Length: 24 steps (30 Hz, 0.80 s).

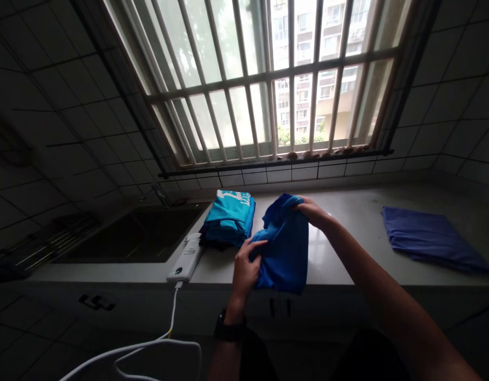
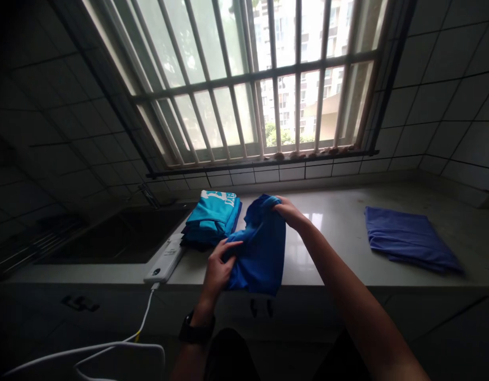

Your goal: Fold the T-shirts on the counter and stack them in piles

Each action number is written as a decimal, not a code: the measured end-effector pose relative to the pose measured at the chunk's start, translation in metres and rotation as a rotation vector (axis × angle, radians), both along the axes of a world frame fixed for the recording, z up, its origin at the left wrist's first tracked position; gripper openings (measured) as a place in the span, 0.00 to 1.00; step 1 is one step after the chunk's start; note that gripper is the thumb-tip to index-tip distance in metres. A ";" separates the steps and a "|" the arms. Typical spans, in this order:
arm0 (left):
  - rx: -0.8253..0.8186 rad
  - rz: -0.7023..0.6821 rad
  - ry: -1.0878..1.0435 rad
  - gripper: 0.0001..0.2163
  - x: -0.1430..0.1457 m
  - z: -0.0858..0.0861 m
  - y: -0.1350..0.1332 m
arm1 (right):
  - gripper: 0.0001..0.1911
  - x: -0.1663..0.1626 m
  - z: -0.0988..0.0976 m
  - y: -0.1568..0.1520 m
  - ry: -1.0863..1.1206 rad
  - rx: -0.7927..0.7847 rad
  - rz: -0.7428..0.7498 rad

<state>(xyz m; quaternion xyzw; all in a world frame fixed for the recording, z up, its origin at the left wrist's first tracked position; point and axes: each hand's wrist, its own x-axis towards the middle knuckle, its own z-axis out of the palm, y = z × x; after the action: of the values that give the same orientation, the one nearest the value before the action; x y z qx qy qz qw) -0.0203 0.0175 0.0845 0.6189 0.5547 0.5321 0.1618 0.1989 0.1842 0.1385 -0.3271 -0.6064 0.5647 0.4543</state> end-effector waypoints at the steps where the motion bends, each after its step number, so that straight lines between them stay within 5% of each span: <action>1: 0.049 0.063 0.004 0.14 -0.011 0.017 0.002 | 0.08 -0.009 0.018 0.005 0.076 0.060 0.030; 6: 0.280 0.301 0.102 0.13 -0.068 0.106 0.020 | 0.11 -0.076 0.107 0.044 0.284 0.307 0.072; 10: 0.204 0.374 0.171 0.18 -0.108 0.132 0.054 | 0.16 -0.137 0.131 0.068 0.068 0.340 -0.148; 14: -0.106 0.551 0.313 0.29 -0.123 0.104 0.082 | 0.36 -0.182 0.092 0.052 -0.574 0.346 -0.388; 19: -0.395 0.430 0.585 0.24 -0.109 0.044 0.088 | 0.27 -0.210 0.006 0.007 -0.975 0.596 0.058; 24: -0.433 0.469 0.654 0.25 -0.102 0.008 0.090 | 0.28 -0.215 -0.029 -0.009 -1.020 0.650 -0.011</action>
<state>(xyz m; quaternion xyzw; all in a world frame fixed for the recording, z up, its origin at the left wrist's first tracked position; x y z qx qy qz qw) -0.1222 0.1078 0.0925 0.5639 0.8003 0.2026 -0.0211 -0.0161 0.1752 0.1091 -0.4044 -0.8874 0.1202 0.1860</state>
